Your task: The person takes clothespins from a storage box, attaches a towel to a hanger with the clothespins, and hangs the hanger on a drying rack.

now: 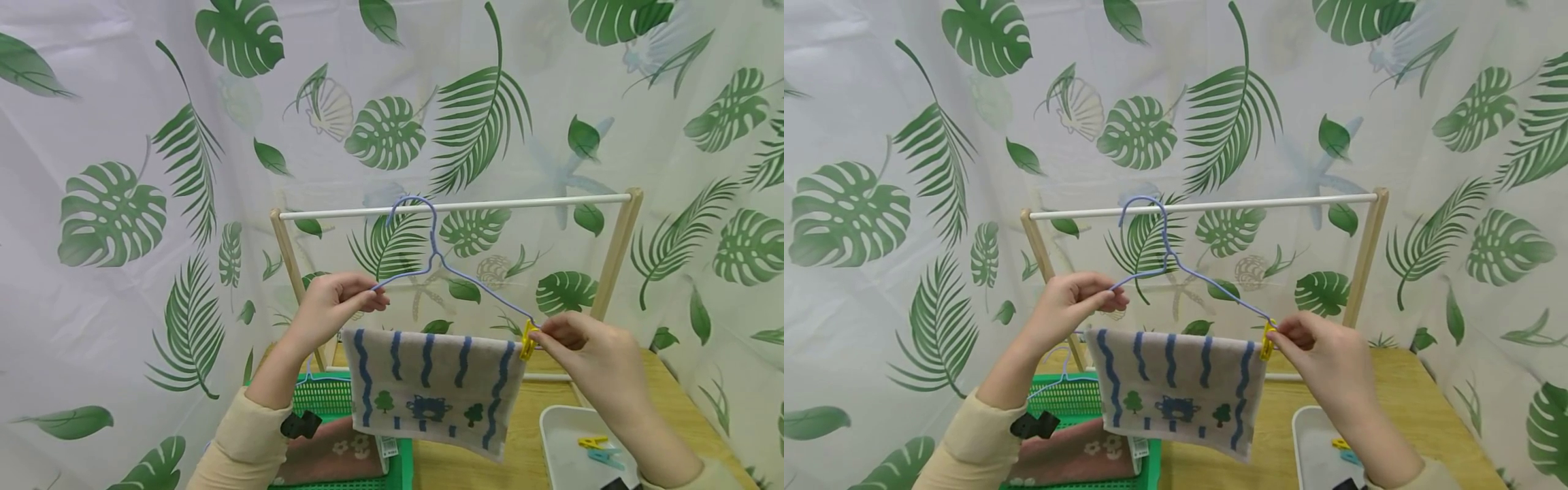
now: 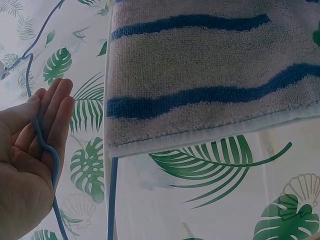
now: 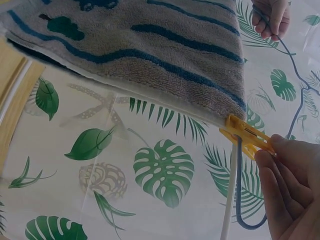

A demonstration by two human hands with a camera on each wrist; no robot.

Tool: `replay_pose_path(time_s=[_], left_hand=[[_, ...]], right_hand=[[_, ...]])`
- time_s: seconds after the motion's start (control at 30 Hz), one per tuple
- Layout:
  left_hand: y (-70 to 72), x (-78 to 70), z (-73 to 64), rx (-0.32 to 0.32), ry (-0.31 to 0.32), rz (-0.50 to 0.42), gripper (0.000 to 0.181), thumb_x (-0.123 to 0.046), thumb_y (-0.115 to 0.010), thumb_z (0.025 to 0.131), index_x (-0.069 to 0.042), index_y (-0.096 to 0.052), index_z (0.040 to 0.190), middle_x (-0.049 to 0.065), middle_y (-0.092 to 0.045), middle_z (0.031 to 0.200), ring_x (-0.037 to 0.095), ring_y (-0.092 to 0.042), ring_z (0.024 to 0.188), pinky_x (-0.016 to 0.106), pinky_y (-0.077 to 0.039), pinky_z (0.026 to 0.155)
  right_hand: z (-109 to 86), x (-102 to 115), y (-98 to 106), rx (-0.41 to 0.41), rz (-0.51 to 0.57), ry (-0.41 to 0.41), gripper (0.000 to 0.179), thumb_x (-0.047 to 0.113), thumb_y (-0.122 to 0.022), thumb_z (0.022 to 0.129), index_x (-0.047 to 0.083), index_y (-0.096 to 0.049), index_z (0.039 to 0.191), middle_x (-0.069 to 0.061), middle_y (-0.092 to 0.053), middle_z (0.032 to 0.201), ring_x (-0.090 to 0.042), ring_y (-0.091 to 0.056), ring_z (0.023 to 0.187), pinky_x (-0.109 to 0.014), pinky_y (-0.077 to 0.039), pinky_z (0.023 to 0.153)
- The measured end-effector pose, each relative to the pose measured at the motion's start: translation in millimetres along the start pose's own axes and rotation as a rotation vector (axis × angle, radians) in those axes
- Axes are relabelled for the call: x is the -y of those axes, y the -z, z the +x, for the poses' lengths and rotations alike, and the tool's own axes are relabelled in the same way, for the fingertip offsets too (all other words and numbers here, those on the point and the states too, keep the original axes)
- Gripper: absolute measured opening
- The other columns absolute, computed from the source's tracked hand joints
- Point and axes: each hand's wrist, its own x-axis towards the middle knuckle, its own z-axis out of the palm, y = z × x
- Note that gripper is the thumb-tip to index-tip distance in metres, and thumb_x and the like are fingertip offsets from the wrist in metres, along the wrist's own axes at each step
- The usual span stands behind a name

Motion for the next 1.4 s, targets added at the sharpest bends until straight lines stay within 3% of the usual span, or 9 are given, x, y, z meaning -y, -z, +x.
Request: replay_pose_path(time_s=[0.7, 1.4], left_hand=[[-2.5, 3.8, 1.4, -0.001, 0.026, -0.012, 0.014, 0.001, -0.063, 0.104, 0.005, -0.075, 0.113, 0.024, -0.080, 0.107, 0.038, -0.080, 0.100, 0.028, -0.067, 0.085], [1.1, 7.7, -0.6, -0.027, 0.034, -0.001, 0.015, -0.001, -0.064, 0.105, 0.005, -0.076, 0.113, 0.023, -0.080, 0.105, 0.032, -0.081, 0.096, 0.028, -0.067, 0.083]], right_hand=[[-2.9, -5.3, 1.0, 0.018, 0.012, 0.003, 0.019, 0.005, -0.093, 0.079, 0.014, -0.079, 0.087, 0.001, -0.079, 0.077, 0.012, -0.059, 0.062, -0.003, -0.048, 0.057], [-3.6, -7.0, 6.7, -0.018, 0.056, 0.032, 0.023, -0.005, -0.091, 0.077, 0.012, -0.080, 0.087, 0.000, -0.079, 0.076, 0.019, -0.057, 0.064, -0.003, -0.050, 0.058]])
